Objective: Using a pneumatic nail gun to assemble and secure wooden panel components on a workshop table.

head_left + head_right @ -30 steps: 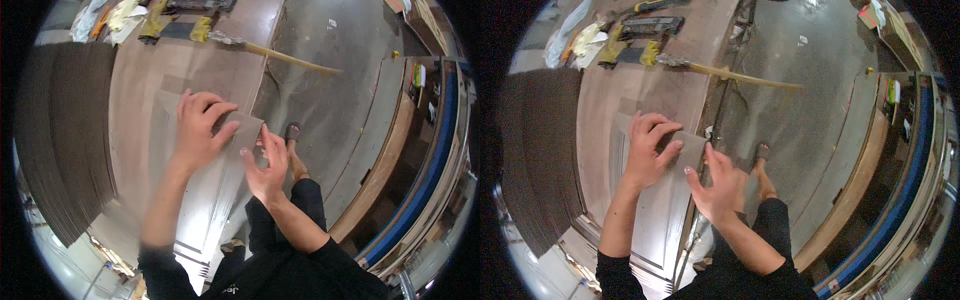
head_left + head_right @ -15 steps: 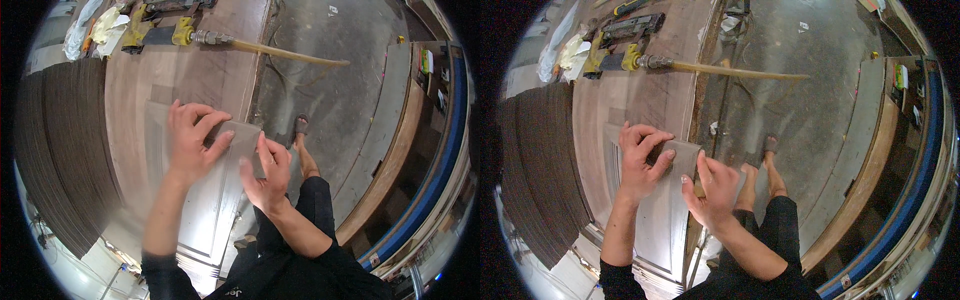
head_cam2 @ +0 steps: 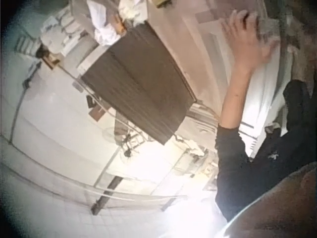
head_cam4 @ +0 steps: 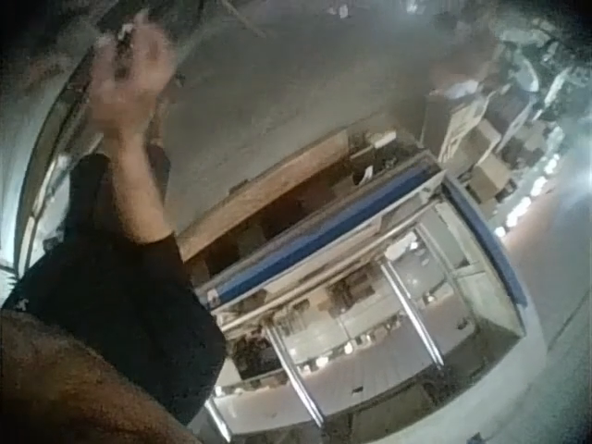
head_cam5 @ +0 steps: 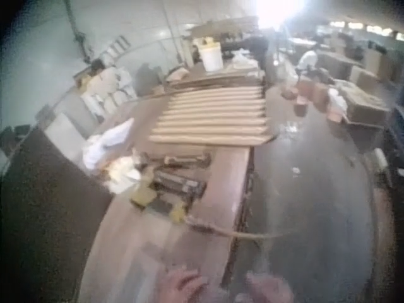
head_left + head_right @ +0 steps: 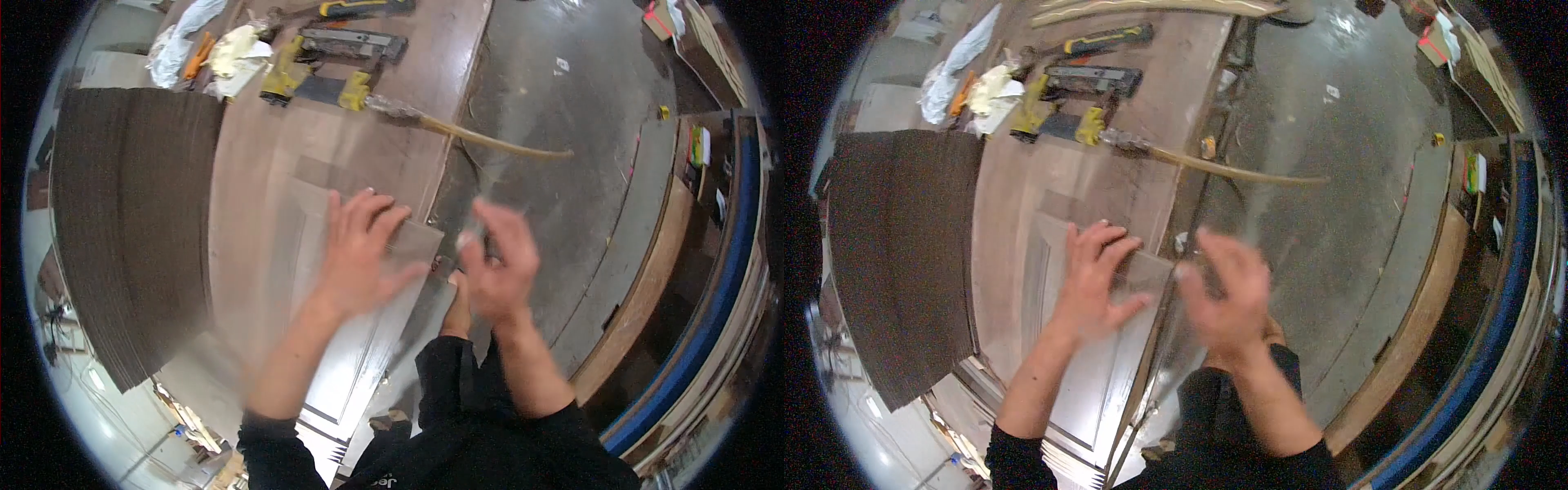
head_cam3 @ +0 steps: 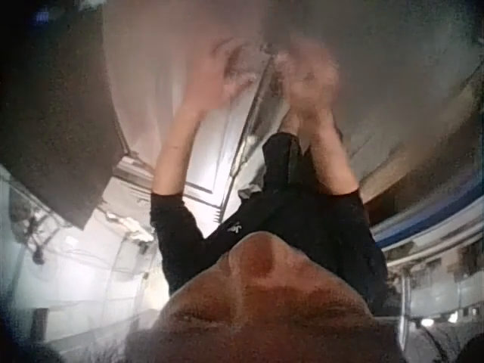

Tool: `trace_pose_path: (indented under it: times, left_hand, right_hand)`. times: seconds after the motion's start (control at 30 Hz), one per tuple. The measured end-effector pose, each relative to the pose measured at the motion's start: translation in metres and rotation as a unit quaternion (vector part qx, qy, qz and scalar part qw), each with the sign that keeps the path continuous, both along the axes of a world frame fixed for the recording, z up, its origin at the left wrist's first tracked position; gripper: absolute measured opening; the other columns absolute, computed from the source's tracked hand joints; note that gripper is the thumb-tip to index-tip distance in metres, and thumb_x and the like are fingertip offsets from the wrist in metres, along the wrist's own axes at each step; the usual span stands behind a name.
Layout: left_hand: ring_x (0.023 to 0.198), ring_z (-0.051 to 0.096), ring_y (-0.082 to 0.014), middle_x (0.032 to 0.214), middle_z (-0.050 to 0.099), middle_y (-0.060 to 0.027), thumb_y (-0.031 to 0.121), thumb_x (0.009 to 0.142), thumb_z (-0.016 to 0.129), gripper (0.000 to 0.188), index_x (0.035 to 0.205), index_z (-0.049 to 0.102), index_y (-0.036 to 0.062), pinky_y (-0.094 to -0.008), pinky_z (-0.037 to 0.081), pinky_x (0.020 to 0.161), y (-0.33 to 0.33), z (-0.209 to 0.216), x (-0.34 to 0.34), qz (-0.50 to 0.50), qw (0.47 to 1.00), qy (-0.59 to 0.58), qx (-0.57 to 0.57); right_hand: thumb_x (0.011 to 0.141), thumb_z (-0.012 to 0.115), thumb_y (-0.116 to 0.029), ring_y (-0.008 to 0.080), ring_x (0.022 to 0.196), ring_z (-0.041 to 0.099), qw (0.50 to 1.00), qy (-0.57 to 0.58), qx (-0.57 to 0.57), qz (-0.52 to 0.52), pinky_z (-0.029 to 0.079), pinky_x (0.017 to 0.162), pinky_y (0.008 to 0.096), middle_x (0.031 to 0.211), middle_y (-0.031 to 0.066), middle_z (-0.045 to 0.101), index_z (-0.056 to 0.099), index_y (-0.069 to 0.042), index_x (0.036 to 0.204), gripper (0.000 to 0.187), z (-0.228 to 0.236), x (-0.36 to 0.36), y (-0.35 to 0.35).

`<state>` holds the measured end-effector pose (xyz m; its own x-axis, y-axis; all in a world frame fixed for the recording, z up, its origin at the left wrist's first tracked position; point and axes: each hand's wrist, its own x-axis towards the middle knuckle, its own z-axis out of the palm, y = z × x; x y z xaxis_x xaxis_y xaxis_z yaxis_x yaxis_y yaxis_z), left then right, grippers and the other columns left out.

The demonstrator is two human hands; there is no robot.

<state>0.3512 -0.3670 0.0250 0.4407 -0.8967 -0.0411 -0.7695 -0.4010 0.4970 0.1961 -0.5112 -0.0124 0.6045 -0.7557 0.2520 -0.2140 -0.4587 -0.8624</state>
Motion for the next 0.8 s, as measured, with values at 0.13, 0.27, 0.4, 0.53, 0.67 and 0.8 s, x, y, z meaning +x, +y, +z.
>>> trace_pose_path:
  times: [0.13,0.27,0.4,0.53,0.67,0.8]
  left_hand:
    - [0.137,0.037,-0.0431,0.136,0.047,-0.0157,0.044,0.068,0.086,0.079,0.134,0.055,0.0147,-0.0685,0.012,0.119,0.001,0.005,-0.023,0.012,0.999,-0.009,0.037]
    - [0.135,0.038,-0.0423,0.134,0.048,-0.0153,0.046,0.069,0.085,0.077,0.133,0.057,0.0152,-0.0697,0.011,0.117,-0.021,-0.012,-0.032,0.021,1.0,-0.018,0.015]
    - [0.133,0.04,-0.0394,0.13,0.05,-0.0126,0.047,0.075,0.079,0.064,0.128,0.06,0.0155,-0.0674,0.012,0.118,0.0,-0.01,-0.02,0.044,0.999,-0.014,0.016]
    - [0.117,0.052,-0.0319,0.111,0.057,-0.0076,0.034,0.086,0.071,0.031,0.11,0.069,0.0151,-0.0618,0.021,0.117,-0.006,-0.017,-0.004,0.024,0.999,-0.034,-0.006]
    - [0.108,0.054,-0.0298,0.103,0.058,-0.0067,0.023,0.082,0.074,0.022,0.102,0.072,0.0141,-0.0557,0.03,0.111,-0.02,-0.019,0.005,-0.012,1.0,-0.001,-0.024]
    - [0.104,0.053,-0.0307,0.101,0.059,-0.0073,0.022,0.082,0.076,0.023,0.102,0.072,0.012,-0.049,0.035,0.103,-0.014,-0.017,0.006,-0.015,1.0,-0.01,-0.02]
  right_hand:
    - [0.08,0.077,-0.012,0.0343,0.096,0.064,0.982,-0.111,-0.121,0.091,0.052,0.085,0.0436,0.1,0.013,0.07,0.073,-0.009,0.111,0.032,0.036,0.11,-0.064]
    - [0.08,0.076,-0.01,0.0345,0.092,0.064,0.962,-0.133,-0.157,0.181,0.053,0.084,0.0419,0.097,0.0122,0.069,0.072,-0.009,0.105,0.025,0.032,0.188,-0.077]
    - [0.083,0.073,-0.005,0.0288,0.084,0.066,0.954,-0.26,0.091,0.12,0.054,0.078,0.0336,0.093,0.0113,0.068,0.07,-0.006,0.101,0.019,0.037,0.13,-0.044]
    - [0.088,0.075,-0.011,0.02,0.081,0.068,0.979,-0.063,0.191,-0.027,0.054,0.076,0.0343,0.095,0.0093,0.068,0.068,-0.003,0.103,0.019,-0.007,0.008,0.016]
    - [0.082,0.084,-0.019,0.0237,0.093,0.064,0.974,-0.05,0.219,0.013,0.051,0.085,0.0387,0.109,0.0124,0.064,0.063,-0.005,0.129,0.053,-0.024,-0.019,0.075]
    - [0.079,0.085,-0.019,0.0264,0.093,0.061,0.984,-0.07,0.156,-0.041,0.049,0.08,0.039,0.108,0.0116,0.063,0.055,-0.004,0.142,0.071,-0.034,-0.005,0.098]
